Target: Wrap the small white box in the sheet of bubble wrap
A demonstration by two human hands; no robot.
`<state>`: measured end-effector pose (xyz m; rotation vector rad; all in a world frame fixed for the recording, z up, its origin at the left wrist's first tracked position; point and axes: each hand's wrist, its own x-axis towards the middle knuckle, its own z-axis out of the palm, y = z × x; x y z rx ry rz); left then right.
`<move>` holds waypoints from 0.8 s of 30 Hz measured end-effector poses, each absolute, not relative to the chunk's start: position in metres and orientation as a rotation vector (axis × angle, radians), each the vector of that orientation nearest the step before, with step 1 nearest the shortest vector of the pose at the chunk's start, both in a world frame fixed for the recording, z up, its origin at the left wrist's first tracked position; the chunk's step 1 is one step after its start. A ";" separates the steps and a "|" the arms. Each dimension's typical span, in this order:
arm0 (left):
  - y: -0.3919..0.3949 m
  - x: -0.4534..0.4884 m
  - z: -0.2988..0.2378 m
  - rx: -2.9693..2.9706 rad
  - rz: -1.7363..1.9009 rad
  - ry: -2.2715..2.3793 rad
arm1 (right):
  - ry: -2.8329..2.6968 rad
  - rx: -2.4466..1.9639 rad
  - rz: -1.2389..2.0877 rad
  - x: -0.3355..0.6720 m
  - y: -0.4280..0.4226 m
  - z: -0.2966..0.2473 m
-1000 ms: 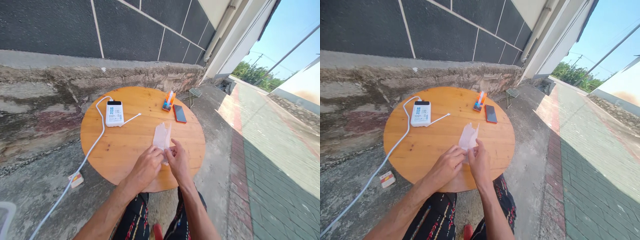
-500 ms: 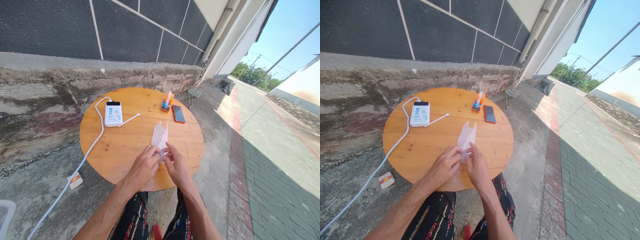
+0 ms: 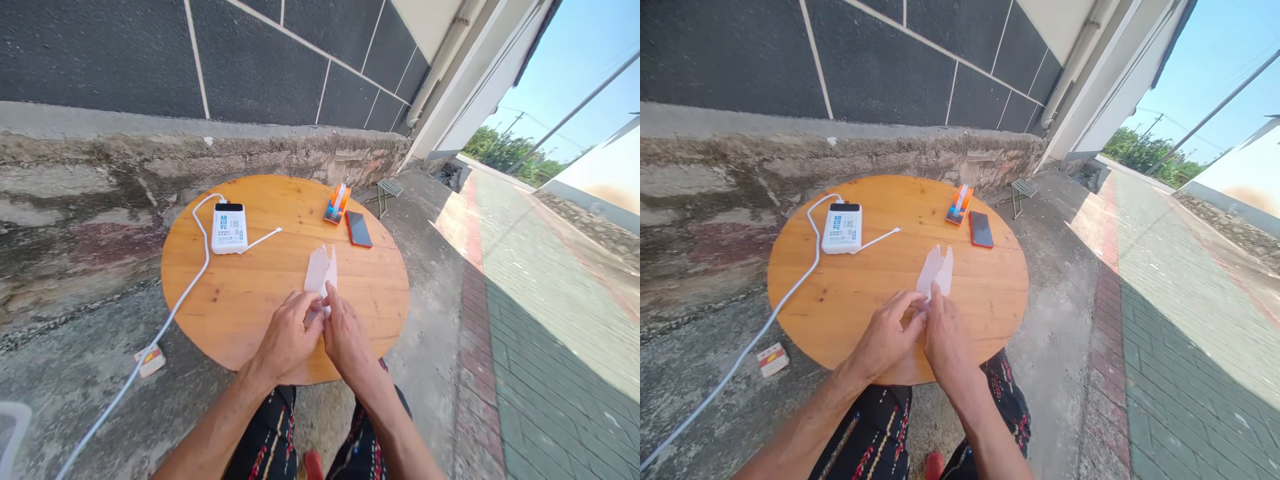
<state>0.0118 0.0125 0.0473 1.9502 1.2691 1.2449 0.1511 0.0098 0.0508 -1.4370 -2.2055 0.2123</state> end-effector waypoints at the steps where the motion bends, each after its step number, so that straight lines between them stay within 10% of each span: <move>1: 0.013 0.015 0.048 1.925 1.268 1.290 | -2.201 -1.439 0.186 0.150 0.009 0.049; 24: 0.016 0.030 0.036 1.963 1.255 1.493 | -2.003 -1.317 0.428 0.185 0.020 0.060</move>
